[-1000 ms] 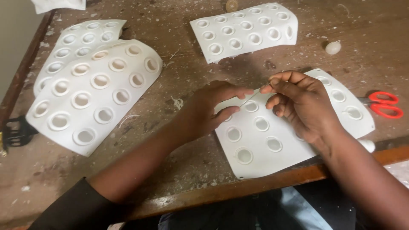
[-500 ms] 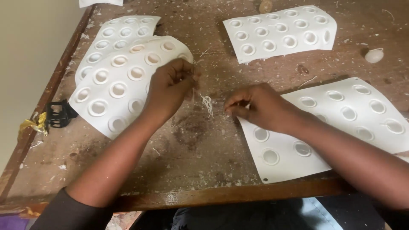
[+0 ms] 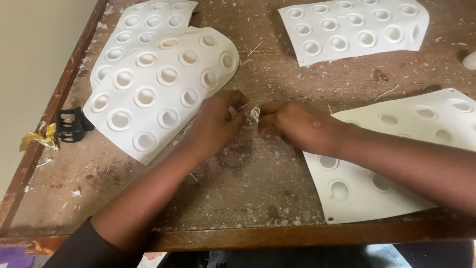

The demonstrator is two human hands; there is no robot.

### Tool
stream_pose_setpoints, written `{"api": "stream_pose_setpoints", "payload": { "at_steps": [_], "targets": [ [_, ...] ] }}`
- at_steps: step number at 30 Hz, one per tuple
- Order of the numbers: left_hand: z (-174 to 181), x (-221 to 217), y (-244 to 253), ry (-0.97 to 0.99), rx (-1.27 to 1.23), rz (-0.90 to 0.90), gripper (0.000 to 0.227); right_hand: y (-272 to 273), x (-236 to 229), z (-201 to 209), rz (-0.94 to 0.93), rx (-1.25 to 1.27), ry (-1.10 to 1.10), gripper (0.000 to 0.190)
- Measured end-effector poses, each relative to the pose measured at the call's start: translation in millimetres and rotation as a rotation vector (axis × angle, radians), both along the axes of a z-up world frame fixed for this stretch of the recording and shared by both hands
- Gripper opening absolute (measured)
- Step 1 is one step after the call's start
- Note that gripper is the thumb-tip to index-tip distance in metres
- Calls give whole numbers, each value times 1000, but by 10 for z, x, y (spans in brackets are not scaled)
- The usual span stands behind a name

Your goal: Threading wicks through silicone candle molds at a workbench.

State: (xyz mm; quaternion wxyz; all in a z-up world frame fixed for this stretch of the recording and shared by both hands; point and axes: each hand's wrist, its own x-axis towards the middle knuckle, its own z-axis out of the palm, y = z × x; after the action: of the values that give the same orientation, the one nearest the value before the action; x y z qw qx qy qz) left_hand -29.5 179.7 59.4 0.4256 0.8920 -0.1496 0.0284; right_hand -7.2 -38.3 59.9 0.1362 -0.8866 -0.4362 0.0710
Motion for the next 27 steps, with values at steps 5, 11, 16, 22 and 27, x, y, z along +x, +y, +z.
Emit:
{"api": "stream_pose_setpoints", "payload": {
  "at_steps": [5, 11, 16, 22, 27],
  "targets": [
    [-187, 18, -39, -159, 84, -50, 36, -27, -25, -6, 32, 215, -56, 27],
    [-164, -11, -196, -48, 114, -95, 33, -113, 31, -56, -147, 474, 205, 11],
    [-248, 20, -228, -72, 182, -87, 22, -217, 128, -195, -258, 662, 485, 8],
    [-305, 54, -205, -137, 149, -112, 11, -409, 177, -19, -53, 1293, 864, 7],
    [-28, -57, -237, -81, -139, 23, 41, -279, 116, -30, -367, 781, 490, 9]
  ]
}}
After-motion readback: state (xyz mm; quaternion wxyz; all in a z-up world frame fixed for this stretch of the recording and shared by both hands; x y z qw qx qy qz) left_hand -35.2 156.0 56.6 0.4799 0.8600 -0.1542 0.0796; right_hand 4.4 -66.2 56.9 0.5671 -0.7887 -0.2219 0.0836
